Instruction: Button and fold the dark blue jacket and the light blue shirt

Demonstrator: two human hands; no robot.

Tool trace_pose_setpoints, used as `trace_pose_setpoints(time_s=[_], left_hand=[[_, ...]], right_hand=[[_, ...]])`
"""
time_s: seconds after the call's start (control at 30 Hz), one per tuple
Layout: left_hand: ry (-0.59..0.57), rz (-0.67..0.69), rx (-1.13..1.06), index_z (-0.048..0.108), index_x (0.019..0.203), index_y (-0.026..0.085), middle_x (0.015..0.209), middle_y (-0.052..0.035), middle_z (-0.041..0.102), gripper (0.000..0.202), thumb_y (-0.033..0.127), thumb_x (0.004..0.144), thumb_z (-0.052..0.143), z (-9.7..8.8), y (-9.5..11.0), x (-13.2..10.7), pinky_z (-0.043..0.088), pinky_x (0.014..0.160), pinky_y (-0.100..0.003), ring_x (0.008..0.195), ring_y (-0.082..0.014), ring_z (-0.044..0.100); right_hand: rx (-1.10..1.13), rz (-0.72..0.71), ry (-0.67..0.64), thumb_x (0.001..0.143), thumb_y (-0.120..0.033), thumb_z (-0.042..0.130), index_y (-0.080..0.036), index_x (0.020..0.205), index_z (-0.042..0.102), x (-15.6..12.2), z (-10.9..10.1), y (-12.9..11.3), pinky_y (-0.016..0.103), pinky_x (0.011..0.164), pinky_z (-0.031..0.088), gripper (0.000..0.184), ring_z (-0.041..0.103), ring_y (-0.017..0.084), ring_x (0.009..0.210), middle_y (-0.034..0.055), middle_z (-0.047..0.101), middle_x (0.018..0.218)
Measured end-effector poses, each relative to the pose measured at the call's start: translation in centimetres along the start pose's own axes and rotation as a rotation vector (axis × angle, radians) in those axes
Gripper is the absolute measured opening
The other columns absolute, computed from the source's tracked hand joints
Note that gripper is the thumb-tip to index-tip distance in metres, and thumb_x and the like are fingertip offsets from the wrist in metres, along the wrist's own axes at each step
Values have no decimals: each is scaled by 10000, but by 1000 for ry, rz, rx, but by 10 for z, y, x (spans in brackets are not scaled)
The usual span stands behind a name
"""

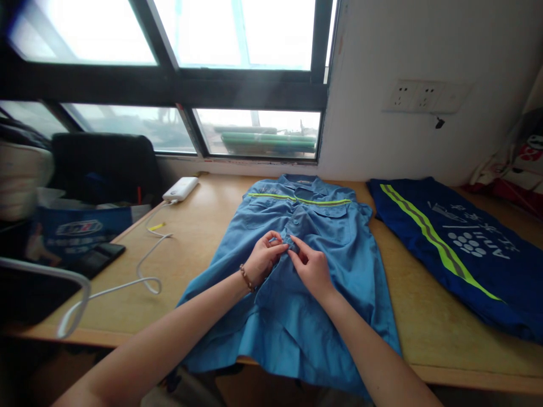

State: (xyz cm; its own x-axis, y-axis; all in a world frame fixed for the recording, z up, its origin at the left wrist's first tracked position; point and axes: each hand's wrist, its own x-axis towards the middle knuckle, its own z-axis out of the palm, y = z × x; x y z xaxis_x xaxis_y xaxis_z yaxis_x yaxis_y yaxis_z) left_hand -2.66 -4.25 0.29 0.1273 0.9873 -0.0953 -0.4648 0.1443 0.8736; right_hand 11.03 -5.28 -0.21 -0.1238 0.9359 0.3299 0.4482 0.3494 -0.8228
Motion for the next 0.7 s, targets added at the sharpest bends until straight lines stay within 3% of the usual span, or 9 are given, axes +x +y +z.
trace_pose_setpoints(time_s=[0.2,0.33,0.4,0.5,0.6,0.7], left_hand=[[-39,84,54,444,734,174,586,55,535,330,224,560,720,-3,-3,2,374,528,-170,534,-67,517],[-38,74,97,473,781,171,580,45,558,337,267,572,719,-6,-4,5,345,471,-158,471,-55,489],[-40,49,103,490,836,175,599,35,581,349,288,587,708,-7,-3,7,346,452,-162,447,-56,483],[-38,16,89,509,915,173,620,16,598,350,283,623,668,-7,-1,9,381,465,-183,462,-78,508],[-82,1,37,521,966,160,670,-5,607,375,150,606,623,-9,-1,10,406,511,-190,537,-96,545],[-194,-38,-18,514,1032,163,798,-32,614,535,4,523,550,-10,-1,10,420,566,-189,671,-120,574]], right_hand=[[319,206,-170,702,-393,556,-175,1085,580,4,-2,3,223,381,209,441,271,84,389,-67,350,426],[381,228,-240,711,-374,549,-159,1213,455,4,-5,-1,214,393,263,554,320,82,385,-81,371,433],[341,176,-158,726,-364,540,-171,1212,438,2,-6,-5,217,432,308,533,366,89,424,-73,403,473],[196,50,-47,761,-367,506,-193,1038,518,-6,-8,-14,225,471,327,327,391,97,466,-52,425,528],[-31,-125,-149,748,-404,522,-196,859,520,-14,-8,-22,241,518,339,235,422,110,509,-32,455,561],[-292,-244,-235,624,-512,614,-196,781,484,-18,-3,-24,262,559,336,376,465,146,608,-1,508,651]])
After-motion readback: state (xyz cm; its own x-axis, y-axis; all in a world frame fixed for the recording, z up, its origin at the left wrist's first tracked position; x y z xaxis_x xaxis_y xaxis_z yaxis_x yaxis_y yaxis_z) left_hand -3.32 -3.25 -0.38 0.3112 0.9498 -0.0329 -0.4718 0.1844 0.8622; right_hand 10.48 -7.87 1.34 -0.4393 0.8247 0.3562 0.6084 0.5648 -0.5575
